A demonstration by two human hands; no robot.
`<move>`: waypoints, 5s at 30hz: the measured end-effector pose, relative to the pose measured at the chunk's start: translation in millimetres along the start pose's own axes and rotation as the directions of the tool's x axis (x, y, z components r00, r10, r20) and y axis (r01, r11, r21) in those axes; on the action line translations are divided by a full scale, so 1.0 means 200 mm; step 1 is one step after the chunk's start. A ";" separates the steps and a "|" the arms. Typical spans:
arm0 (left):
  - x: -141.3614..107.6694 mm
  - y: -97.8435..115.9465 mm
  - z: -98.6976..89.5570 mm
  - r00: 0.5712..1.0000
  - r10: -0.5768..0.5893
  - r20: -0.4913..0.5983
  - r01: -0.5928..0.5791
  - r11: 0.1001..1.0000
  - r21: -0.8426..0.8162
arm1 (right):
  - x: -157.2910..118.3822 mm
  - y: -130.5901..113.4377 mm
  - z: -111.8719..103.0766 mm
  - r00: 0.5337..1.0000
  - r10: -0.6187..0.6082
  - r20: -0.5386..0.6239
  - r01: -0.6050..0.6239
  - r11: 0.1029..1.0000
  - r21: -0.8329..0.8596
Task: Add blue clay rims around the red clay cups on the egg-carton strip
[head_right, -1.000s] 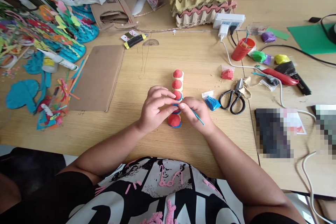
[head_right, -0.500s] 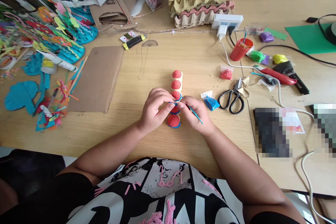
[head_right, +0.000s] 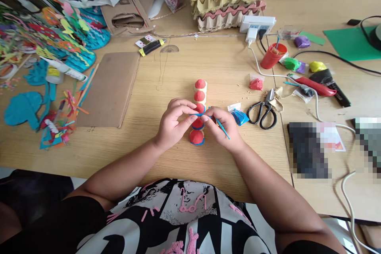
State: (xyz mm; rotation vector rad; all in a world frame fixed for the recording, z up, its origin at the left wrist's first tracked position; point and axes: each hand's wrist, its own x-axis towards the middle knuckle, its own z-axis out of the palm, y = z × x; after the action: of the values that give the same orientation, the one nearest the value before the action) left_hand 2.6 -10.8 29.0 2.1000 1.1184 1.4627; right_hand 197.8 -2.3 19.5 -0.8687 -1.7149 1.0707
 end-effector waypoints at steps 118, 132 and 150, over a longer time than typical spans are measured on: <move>0.14 -0.02 -0.03 0.996 -0.094 -0.001 0.093 0.995 -0.025 | 0.13 -0.07 0.04 0.991 0.098 -0.096 -0.086 0.989 0.120; 0.21 -0.28 0.06 0.995 0.064 0.079 -0.063 0.998 -0.018 | 0.20 0.12 0.02 0.972 0.124 -0.201 -0.103 0.988 0.112; 0.16 -0.29 0.07 1.000 -0.019 0.022 0.022 0.990 -0.143 | 0.19 0.15 0.01 0.973 0.194 -0.124 -0.180 0.976 0.119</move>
State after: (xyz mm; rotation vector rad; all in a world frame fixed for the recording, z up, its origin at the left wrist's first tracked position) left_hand -3.3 52.4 4.4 1.9949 0.9942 1.4633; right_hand 185.8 41.1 3.6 -1.0256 -1.4719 1.1901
